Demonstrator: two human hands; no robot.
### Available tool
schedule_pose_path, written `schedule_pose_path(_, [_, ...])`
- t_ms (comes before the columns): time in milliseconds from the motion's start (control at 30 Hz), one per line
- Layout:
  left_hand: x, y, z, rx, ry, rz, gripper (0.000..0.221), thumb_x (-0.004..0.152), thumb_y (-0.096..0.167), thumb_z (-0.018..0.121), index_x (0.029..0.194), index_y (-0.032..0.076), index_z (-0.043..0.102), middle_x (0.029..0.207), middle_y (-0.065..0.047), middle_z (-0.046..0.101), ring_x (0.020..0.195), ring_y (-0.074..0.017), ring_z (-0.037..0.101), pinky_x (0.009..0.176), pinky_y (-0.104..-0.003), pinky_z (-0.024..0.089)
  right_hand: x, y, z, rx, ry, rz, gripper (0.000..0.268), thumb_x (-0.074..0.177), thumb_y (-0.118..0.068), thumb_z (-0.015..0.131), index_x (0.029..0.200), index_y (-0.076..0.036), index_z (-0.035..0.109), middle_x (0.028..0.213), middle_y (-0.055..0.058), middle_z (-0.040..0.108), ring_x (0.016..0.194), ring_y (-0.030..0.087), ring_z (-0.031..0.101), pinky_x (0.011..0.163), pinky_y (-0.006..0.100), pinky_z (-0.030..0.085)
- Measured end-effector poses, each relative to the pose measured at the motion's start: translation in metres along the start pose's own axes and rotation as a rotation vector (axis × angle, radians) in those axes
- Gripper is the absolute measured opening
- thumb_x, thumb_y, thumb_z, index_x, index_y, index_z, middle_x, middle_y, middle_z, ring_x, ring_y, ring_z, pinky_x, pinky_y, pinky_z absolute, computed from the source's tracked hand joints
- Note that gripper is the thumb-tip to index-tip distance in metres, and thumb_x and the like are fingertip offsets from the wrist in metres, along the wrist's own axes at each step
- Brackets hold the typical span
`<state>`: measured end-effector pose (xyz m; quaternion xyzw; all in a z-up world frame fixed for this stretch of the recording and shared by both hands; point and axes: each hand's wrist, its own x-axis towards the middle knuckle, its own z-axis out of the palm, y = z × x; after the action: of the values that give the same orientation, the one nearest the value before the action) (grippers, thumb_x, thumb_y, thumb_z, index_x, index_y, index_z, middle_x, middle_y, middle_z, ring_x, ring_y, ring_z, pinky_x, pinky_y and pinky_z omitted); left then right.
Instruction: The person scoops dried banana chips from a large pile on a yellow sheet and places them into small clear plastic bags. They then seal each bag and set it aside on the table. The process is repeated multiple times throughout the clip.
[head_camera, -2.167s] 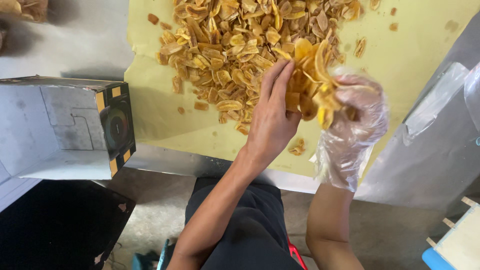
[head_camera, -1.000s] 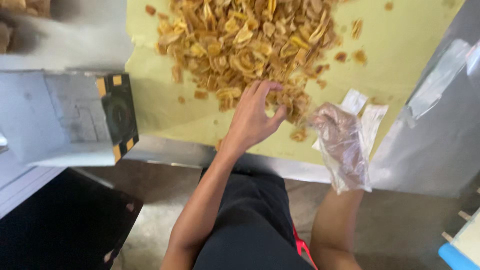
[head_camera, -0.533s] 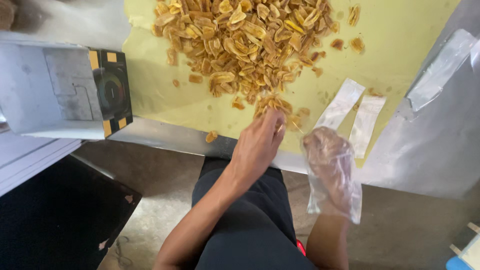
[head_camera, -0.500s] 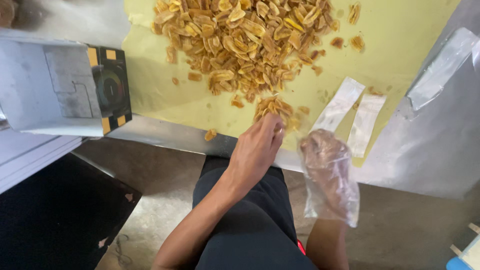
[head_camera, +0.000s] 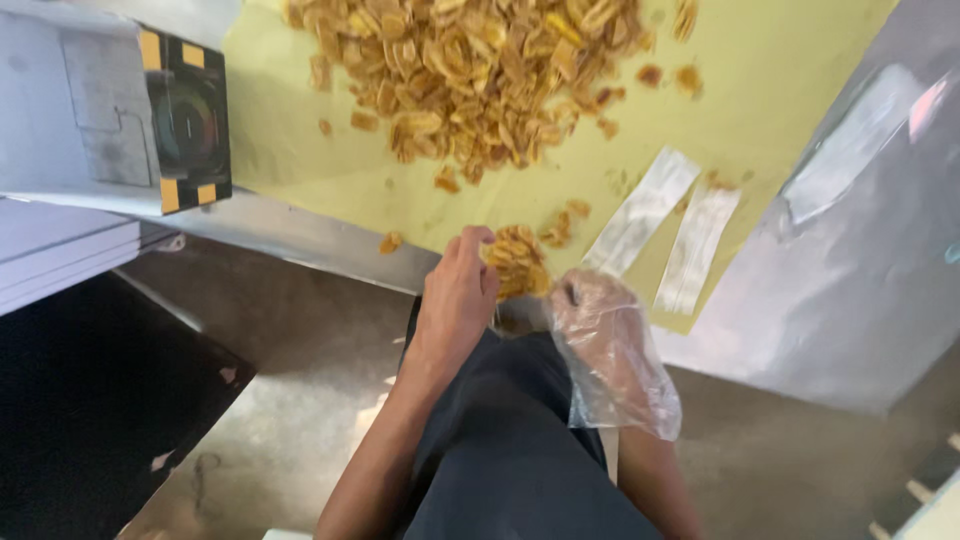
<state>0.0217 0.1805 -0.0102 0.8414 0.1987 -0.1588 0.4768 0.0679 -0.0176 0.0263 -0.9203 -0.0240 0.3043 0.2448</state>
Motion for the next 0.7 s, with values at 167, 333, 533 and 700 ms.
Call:
schedule_pose_path(167, [0.010,-0.023,0.025,0.101,0.131,0.102,0.038,0.089,0.008,0.066,0.125,0.006,0.056,0.105,-0.026,0.065,0.089,-0.0498,0.063,0.075,-0.058,0.052,0.026,0.015,0.035,-0.144,-0.086,-0.134,0.030,0.090,-0.034,0.067,0.088,-0.004,0.068,0.085,0.023,0.068,0.084,0.043,0.064,0.075,0.053,0.050])
schedule_pose_path(333, [-0.006,-0.036,0.007,0.030,0.309,0.094,0.025,0.094,0.008,0.063,0.118,0.012,0.065,0.092,-0.019,0.069,0.084,-0.0392,0.068,0.076,-0.050,0.055,0.021,0.010,0.031,-0.047,-0.062,-0.179,0.025,0.093,-0.027,0.063,0.085,-0.004,0.067,0.088,0.022,0.068,0.084,0.042,0.065,0.076,0.052,0.050])
schedule_pose_path(533, [-0.001,-0.035,-0.079,-0.054,0.306,-0.103,0.039,0.089,0.007,0.064,0.128,0.007,0.064,0.069,-0.015,0.065,0.063,-0.0303,0.067,0.061,-0.042,0.053,0.029,-0.049,0.020,0.129,-0.067,-0.442,0.027,0.096,-0.026,0.062,0.085,-0.001,0.065,0.084,0.022,0.065,0.084,0.042,0.062,0.075,0.053,0.048])
schedule_pose_path(700, [0.026,-0.086,-0.115,-0.358,0.408,-0.361,0.046,0.088,0.008,0.058,0.134,0.002,0.056,0.073,-0.003,0.065,0.066,-0.0155,0.073,0.060,-0.032,0.061,0.016,-0.067,0.019,0.206,-0.065,-0.379,0.033,0.102,-0.031,0.056,0.091,-0.002,0.064,0.087,0.021,0.066,0.084,0.040,0.063,0.076,0.050,0.049])
